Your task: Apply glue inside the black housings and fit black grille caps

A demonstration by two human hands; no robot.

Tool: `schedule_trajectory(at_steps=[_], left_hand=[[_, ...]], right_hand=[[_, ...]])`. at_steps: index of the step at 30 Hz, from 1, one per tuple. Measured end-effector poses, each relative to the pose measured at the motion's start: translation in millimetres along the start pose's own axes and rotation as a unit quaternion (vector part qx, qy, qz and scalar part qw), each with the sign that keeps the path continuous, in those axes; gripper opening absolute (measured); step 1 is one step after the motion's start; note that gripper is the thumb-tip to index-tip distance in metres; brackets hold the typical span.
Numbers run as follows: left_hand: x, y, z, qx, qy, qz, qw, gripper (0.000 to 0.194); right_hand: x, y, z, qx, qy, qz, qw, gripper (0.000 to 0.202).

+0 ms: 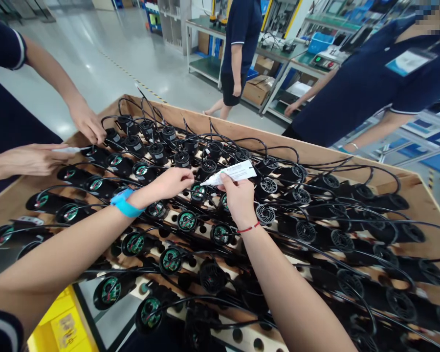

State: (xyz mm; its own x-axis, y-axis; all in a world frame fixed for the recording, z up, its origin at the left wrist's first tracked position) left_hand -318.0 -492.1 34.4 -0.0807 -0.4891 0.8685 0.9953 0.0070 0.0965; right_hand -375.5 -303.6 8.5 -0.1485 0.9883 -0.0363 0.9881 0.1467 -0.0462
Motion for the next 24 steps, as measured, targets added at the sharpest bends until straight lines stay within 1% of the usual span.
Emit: schedule_trajectory(at_steps=[3,6,9,12,15,18,24], left_hand=[[-3.5,29,0,-0.063,-0.099,-0.003,0.993,0.019],[-14.7,50,3,-0.130,-0.192,0.037,0.972,0.025],[-28.2,63,5,-0.149,-0.250,0.079,0.953,0.030],[-39.1,70,5,-0.157,-0.282,0.109,0.940,0.025],[-44.9,74,5,-0.172,-0.297,0.135,0.929,0.019],[-45.4,74,4,-0.174,-0.302,0.146,0.926,0.018],[-43.2,75,4,-0.179,-0.304,0.148,0.924,0.017]], right_hand=[[-3,-1,-1,0.008,0.022,-0.014,1.000,0.029],[-8,1,-3,0.014,0.062,-0.042,0.997,0.028],[-14,4,-2,0.023,0.111,-0.080,0.990,0.026],[-18,6,2,0.036,0.161,-0.101,0.981,0.027],[-21,7,7,0.048,0.200,-0.111,0.972,0.027],[-22,7,10,0.055,0.230,-0.122,0.964,0.026],[-25,7,10,0.071,0.271,-0.135,0.951,0.024]])
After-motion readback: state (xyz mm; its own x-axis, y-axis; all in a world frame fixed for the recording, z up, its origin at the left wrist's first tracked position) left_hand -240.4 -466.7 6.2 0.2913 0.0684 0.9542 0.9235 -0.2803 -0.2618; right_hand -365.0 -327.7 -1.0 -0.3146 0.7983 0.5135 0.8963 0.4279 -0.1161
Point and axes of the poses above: each hand's wrist, its own y-axis away from the middle knuckle, its own x-axis out of the back of the hand, z = x × y, the point moved 1 cm from there along -y, towards the middle knuckle, and after that the axes turned 7 degrees about -y, right-handed, at the moved point
